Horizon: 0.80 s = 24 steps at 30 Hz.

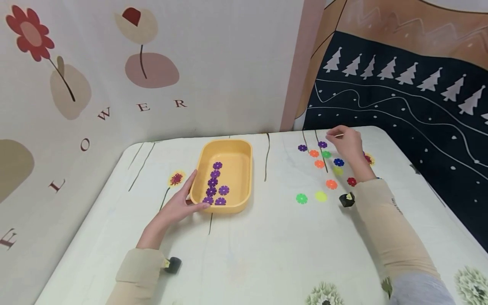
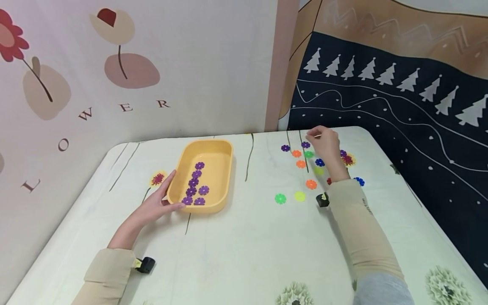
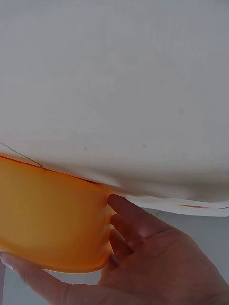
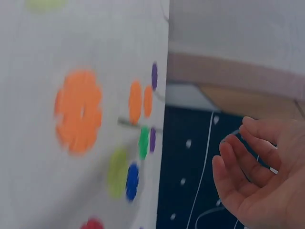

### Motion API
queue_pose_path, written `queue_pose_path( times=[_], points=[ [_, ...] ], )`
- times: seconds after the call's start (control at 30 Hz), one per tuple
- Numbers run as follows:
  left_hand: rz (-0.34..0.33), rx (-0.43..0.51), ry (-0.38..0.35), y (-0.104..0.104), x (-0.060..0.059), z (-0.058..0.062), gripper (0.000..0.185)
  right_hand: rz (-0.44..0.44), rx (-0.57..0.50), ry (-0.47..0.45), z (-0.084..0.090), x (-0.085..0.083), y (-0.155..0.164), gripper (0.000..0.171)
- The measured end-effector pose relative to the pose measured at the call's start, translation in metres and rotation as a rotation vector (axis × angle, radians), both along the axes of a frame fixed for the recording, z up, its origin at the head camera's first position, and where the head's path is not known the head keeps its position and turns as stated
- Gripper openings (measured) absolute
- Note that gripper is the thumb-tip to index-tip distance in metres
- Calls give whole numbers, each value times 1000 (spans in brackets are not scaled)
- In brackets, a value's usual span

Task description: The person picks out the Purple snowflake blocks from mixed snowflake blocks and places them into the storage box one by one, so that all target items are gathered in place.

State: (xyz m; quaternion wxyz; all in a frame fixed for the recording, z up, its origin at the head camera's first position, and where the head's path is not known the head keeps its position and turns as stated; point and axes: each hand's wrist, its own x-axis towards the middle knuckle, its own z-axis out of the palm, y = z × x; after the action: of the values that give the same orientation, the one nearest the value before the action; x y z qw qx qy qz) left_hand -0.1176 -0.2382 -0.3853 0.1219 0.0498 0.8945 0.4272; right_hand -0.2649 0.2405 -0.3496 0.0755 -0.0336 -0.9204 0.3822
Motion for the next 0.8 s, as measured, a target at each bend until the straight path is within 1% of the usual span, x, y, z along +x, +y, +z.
queue_pose_path(
  times=[0.1, 0.27, 0.5, 0.6, 0.7, 0.8],
  points=[
    [-11, 3, 8, -1, 0, 1, 111, -45, -4, -7, -3, -1, 14, 32],
    [-1, 0, -6, 0, 1, 1, 110, -118, -14, -38, -8, -3, 35, 35],
    [10, -8, -17, 0, 0, -1, 110, -183, -12, -83, -15, -3, 57, 43],
    [16, -12, -19, 0, 0, -1, 110, -211, -30, -114, -19, -4, 65, 47],
    [12, -6, -14, -1, 0, -1, 111, -238, -53, -141, -25, -5, 73, 47],
    [5, 1, -6, 0, -1, -2, 112, -281, -53, -175, -31, -7, 79, 45]
  ],
)
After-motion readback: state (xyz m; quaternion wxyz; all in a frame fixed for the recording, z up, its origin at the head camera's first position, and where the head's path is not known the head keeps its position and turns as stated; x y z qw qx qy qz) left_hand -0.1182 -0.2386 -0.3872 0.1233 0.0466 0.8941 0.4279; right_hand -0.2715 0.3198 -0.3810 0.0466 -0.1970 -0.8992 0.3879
